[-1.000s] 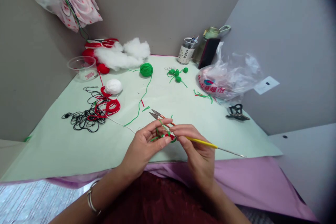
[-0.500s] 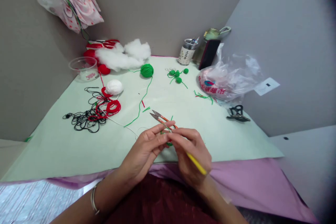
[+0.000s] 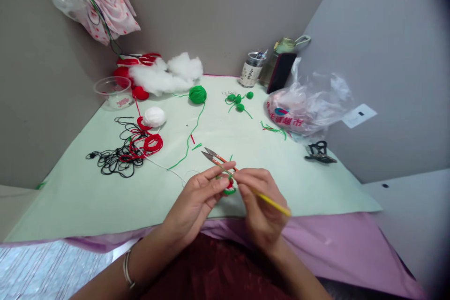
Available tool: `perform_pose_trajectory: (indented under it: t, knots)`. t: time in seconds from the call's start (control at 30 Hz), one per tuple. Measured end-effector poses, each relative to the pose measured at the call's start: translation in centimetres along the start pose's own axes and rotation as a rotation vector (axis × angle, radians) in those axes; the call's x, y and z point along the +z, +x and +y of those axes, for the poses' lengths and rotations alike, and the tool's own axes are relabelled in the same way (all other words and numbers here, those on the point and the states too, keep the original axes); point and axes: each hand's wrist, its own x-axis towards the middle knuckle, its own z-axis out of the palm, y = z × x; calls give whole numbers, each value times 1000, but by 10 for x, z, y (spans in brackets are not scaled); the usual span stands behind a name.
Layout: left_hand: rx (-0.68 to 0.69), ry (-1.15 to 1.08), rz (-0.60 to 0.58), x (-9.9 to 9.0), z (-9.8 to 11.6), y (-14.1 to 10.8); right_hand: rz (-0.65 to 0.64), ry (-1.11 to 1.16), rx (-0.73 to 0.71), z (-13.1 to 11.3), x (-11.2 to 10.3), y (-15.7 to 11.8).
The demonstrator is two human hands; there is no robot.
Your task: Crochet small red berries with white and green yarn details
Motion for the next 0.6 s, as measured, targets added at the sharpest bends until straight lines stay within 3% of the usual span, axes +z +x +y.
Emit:
perform_pose_trajectory:
  t: [0.13, 0.33, 0.43, 0.53, 0.6]
  knots:
    - [60, 92, 17, -2, 7, -1, 7, 375, 264, -1, -7, 8]
    - [128, 187, -27, -1, 4, -4, -80, 403, 290, 0, -1, 13]
    - [153, 198, 3, -1, 2, -1, -81, 298, 212, -2, 0, 11]
    - [179, 141, 62, 1, 0, 1, -89, -16, -32, -4, 1, 7]
    - [126, 63, 44, 1, -2, 3, -98, -183, -186, -4, 1, 4]
